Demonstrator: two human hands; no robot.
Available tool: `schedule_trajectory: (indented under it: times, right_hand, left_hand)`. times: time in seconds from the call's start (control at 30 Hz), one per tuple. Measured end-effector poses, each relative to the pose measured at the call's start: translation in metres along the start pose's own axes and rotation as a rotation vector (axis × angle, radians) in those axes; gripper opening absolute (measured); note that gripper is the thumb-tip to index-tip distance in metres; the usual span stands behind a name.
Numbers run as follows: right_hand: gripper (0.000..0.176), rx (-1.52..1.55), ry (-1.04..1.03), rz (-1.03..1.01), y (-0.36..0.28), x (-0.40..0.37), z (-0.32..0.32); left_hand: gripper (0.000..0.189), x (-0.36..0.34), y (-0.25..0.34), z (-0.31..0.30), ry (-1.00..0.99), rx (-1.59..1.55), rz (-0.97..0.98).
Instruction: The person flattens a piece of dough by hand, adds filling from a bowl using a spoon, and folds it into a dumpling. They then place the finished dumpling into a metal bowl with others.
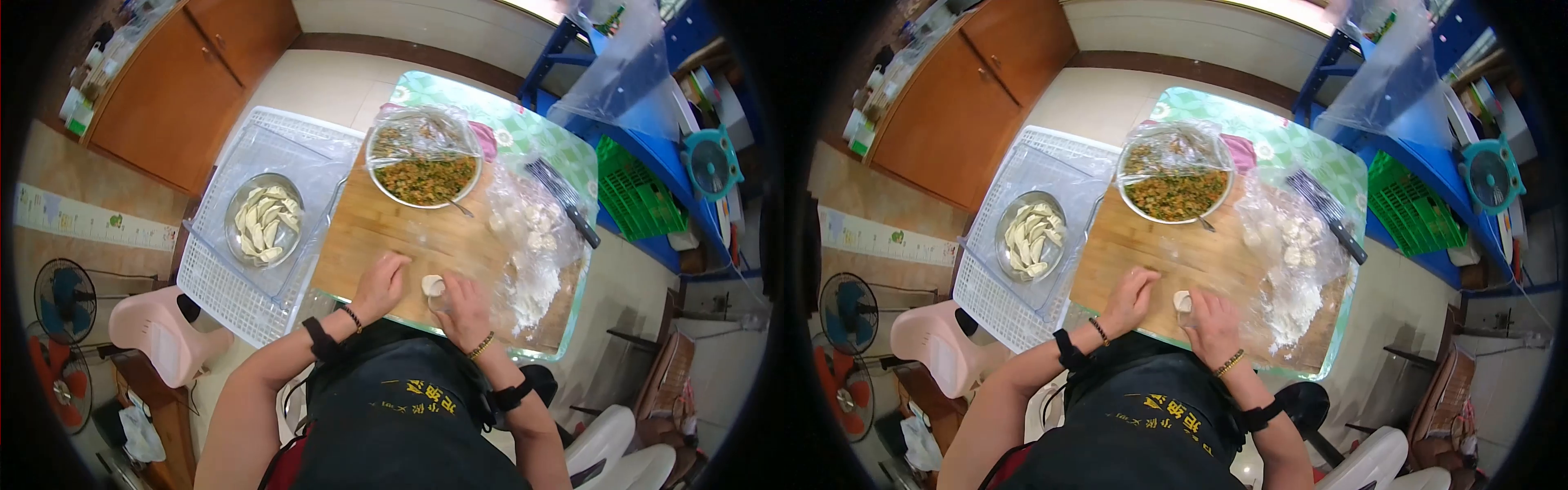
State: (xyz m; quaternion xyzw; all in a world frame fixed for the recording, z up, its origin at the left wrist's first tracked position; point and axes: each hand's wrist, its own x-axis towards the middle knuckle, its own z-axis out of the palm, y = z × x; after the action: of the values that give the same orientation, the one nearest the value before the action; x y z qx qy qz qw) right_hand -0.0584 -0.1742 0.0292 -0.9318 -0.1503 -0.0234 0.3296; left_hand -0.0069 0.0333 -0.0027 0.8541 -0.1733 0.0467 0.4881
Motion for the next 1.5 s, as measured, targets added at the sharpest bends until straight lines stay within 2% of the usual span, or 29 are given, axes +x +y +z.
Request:
schedule_trajectory:
  times: [0.1,0.3,0.37,0.4,0.47,0.5,0.53,0.57,0.6,0.63,0.7,0.73,0.77,0.8,0.87,1.0,1.1,1.23,1.3,1.33,1.4,1.43,1.5]
  right_hand:
    - [0.072,-0.173,-0.087,-0.105,-0.001,0.016,0.023]
    - [0.078,-0.278,0.034,0.013,0.004,0.039,0.035]
    - [0.084,-0.199,0.077,0.081,0.012,0.045,0.04]
    - [0.084,-0.204,0.067,0.068,0.014,0.048,0.039]
    - [0.082,0.003,0.042,0.266,0.017,0.052,0.036]
    - [0.082,0.001,0.031,0.253,0.028,0.049,0.041]
    - [0.081,0.079,0.191,0.235,0.043,0.047,0.049]
    - [0.081,0.159,0.35,0.218,0.057,0.04,0.053]
    - [0.081,0.16,0.338,0.21,0.056,0.034,0.044]
    - [0.078,0.098,0.322,0.235,0.051,0.029,0.028]
    - [0.075,0.03,0.306,0.255,0.041,0.013,0.007]
    - [0.073,0.055,0.212,0.232,0.036,0.003,0.001]
    - [0.07,0.082,0.121,0.21,0.032,-0.004,0.0]
    - [0.07,0.085,0.122,0.204,0.031,-0.008,0.004]
    - [0.069,-0.274,0.004,-0.076,0.023,-0.015,0.021]
    - [0.071,-0.282,0.098,0.076,0.014,-0.001,0.035]
    - [0.075,-0.227,0.104,0.191,0.019,0.017,0.028]
    - [0.078,-0.089,0.198,0.164,0.056,0.022,0.036]
    - [0.076,0.04,0.341,0.092,0.07,0.021,0.039]
    - [0.076,0.037,0.339,0.092,0.058,0.022,0.029]
    - [0.071,0.327,0.251,0.471,0.035,0.018,0.008]
    - [0.071,0.325,0.251,0.472,0.036,0.013,0.006]
    - [0.068,-0.083,0.171,0.014,0.035,0.002,0.004]
  left_hand:
    - [0.018,-0.021,-0.003,-0.013,-0.009,-0.024,-0.145]
    - [0.019,-0.034,0.0,-0.002,-0.042,-0.106,-0.251]
    - [0.025,-0.029,0.008,0.0,-0.213,-0.039,-0.342]
    - [0.025,-0.025,0.013,0.002,-0.198,-0.046,-0.348]
    - [0.038,-0.018,0.024,0.008,-0.197,0.11,-0.243]
    - [0.041,-0.016,0.02,0.019,-0.203,0.108,-0.222]
    - [0.041,-0.013,0.019,0.027,-0.188,0.107,-0.231]
    - [0.038,-0.009,0.018,0.034,-0.255,0.135,-0.158]
    - [0.035,-0.008,0.018,0.039,-0.326,0.162,-0.084]
    - [0.035,-0.009,0.015,0.045,-0.316,0.161,-0.087]
    - [0.031,-0.01,0.013,0.056,-0.268,0.073,0.034]
    - [0.031,-0.01,0.016,0.055,-0.262,0.072,0.033]
    - [0.031,-0.011,0.018,0.051,-0.278,0.009,-0.067]
    - [0.032,-0.012,0.02,0.046,-0.293,-0.051,-0.166]
    - [0.032,-0.019,0.027,0.035,-0.268,-0.033,-0.198]
    - [0.031,-0.027,0.028,0.036,-0.198,-0.017,-0.261]
    - [0.032,-0.018,0.035,0.037,-0.233,0.018,-0.328]
    - [0.032,-0.01,0.034,0.049,-0.243,0.077,-0.32]
    - [0.029,-0.008,0.024,0.057,-0.294,0.112,-0.151]
    - [0.029,-0.006,0.02,0.06,-0.294,0.108,-0.152]
    - [0.024,-0.003,0.015,0.061,-0.367,0.079,-0.055]
    - [0.024,-0.004,0.014,0.059,-0.367,0.077,-0.053]
    - [0.023,-0.007,0.011,0.05,-0.316,-0.046,-0.144]
